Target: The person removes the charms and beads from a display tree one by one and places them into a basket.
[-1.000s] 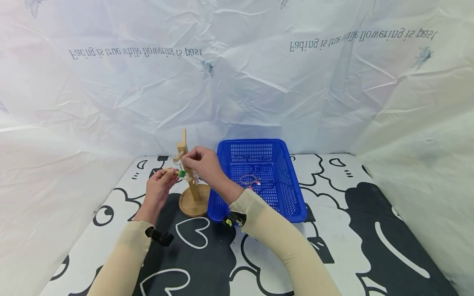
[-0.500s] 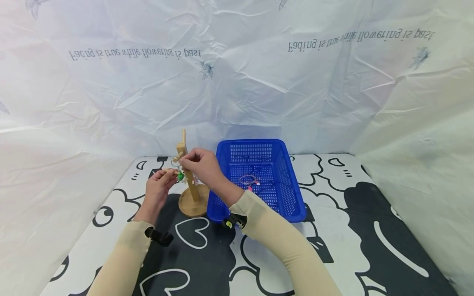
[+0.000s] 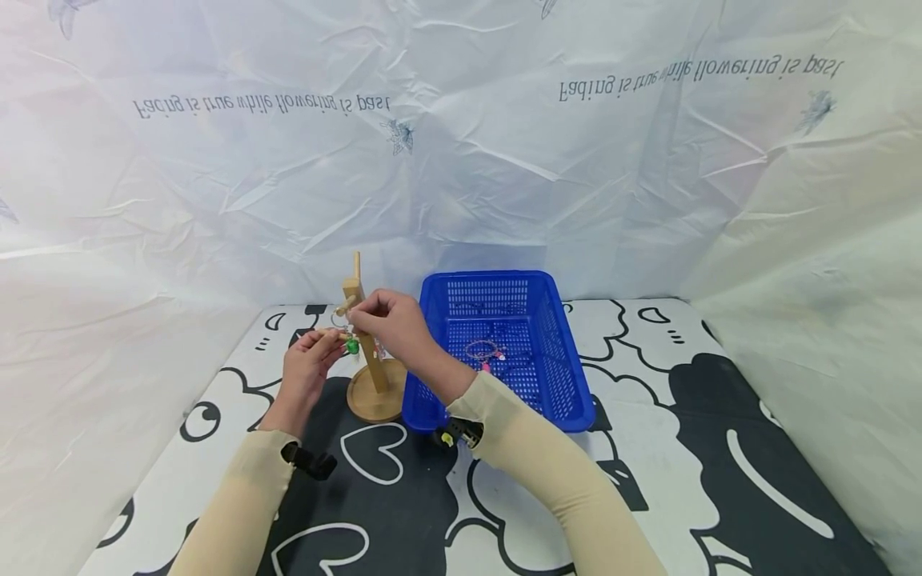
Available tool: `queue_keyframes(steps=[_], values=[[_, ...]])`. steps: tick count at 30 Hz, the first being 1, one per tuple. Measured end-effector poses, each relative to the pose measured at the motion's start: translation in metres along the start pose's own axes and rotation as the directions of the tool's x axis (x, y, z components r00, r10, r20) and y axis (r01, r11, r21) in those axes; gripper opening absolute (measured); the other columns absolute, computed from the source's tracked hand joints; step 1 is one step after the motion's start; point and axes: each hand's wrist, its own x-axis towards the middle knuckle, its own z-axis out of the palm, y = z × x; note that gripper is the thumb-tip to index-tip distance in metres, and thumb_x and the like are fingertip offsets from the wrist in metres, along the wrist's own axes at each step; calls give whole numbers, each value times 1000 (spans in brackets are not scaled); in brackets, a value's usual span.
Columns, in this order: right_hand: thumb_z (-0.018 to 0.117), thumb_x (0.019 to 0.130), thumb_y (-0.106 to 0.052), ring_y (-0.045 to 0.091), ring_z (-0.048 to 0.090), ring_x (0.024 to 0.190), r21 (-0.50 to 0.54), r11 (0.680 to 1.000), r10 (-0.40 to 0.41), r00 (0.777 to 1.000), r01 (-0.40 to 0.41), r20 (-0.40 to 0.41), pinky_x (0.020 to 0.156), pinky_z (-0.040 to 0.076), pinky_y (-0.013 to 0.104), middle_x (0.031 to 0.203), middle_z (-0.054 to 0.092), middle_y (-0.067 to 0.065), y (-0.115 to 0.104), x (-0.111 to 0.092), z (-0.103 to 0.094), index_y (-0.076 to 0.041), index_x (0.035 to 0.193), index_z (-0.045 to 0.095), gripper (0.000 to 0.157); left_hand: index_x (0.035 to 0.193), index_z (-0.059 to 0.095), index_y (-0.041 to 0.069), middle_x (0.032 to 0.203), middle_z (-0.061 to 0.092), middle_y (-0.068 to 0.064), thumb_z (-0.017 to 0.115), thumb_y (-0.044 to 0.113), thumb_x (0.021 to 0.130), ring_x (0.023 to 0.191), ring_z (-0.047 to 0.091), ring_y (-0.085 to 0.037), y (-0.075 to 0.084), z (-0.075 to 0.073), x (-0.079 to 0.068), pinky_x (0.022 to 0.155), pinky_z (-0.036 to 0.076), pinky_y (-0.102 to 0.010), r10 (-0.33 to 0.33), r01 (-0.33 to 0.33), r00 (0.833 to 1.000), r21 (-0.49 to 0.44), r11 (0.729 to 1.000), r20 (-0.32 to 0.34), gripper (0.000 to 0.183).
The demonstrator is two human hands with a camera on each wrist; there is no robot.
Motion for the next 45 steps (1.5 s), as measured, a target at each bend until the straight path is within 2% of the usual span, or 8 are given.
queue_keyframes(steps=[7,13,16,20,26,31,41,45], values=[[66,98,-7,6,66,75,-7,1000,7,1000,-7,23,80,63,31,91,73,18,-5,-1,-5,4,98,69,11,83,69,24,84,77,14,63,12,102,83,74,1,0,-1,0,82,62,-15,6,-6,1000,-2,1000,-4,24],[68,97,-8,5,67,73,-34,999,29,999,-28,20,80,62,25,77,69,-7,-11,0,-15,3,99,70,11,83,70,24,84,77,14,64,11,102,83,74,0,1,-1,2,82,62,-15,9,-9,1000,-1,1000,-4,24],[68,97,-10,6,66,74,-75,996,37,999,-37,4,77,60,24,79,70,-5,-13,-1,-20,1,99,70,11,83,69,24,84,77,15,64,12,102,83,74,1,2,0,2,82,62,-15,9,-9,1000,6,1000,-1,22],[68,98,-12,9,65,77,-112,993,44,999,-44,1,77,60,25,89,72,13,-13,-2,-30,-1,101,71,12,84,69,23,83,77,14,64,12,102,82,74,0,2,0,1,82,62,-16,8,-8,1000,7,1000,-9,21],[67,99,-12,12,65,79,-138,987,79,997,-81,-16,83,62,31,84,69,3,-11,0,-48,0,102,71,13,83,68,22,83,77,14,64,10,102,81,74,0,1,1,0,81,62,-16,10,-10,1000,6,1000,-19,23],[69,99,-16,15,65,79,-211,956,194,979,-204,-64,94,62,44,83,67,0,-12,10,-62,-3,101,72,14,83,69,22,83,77,14,63,9,102,81,73,0,0,1,0,80,62,-15,19,-19,1000,4,1000,-16,24],[67,99,-15,17,68,87,-346,882,322,945,-320,-53,97,62,43,104,72,11,3,23,-86,-1,106,72,17,85,69,21,82,77,14,63,9,102,81,74,0,1,1,-1,80,62,-15,1,-1,1000,1,1000,-20,21],[66,99,-15,17,66,86,-383,861,348,937,-333,-32,93,62,40,104,71,10,15,27,-97,3,109,71,21,85,70,21,83,77,14,63,10,102,81,73,0,0,1,-1,80,62,-15,0,0,1000,3,1000,-18,22]])
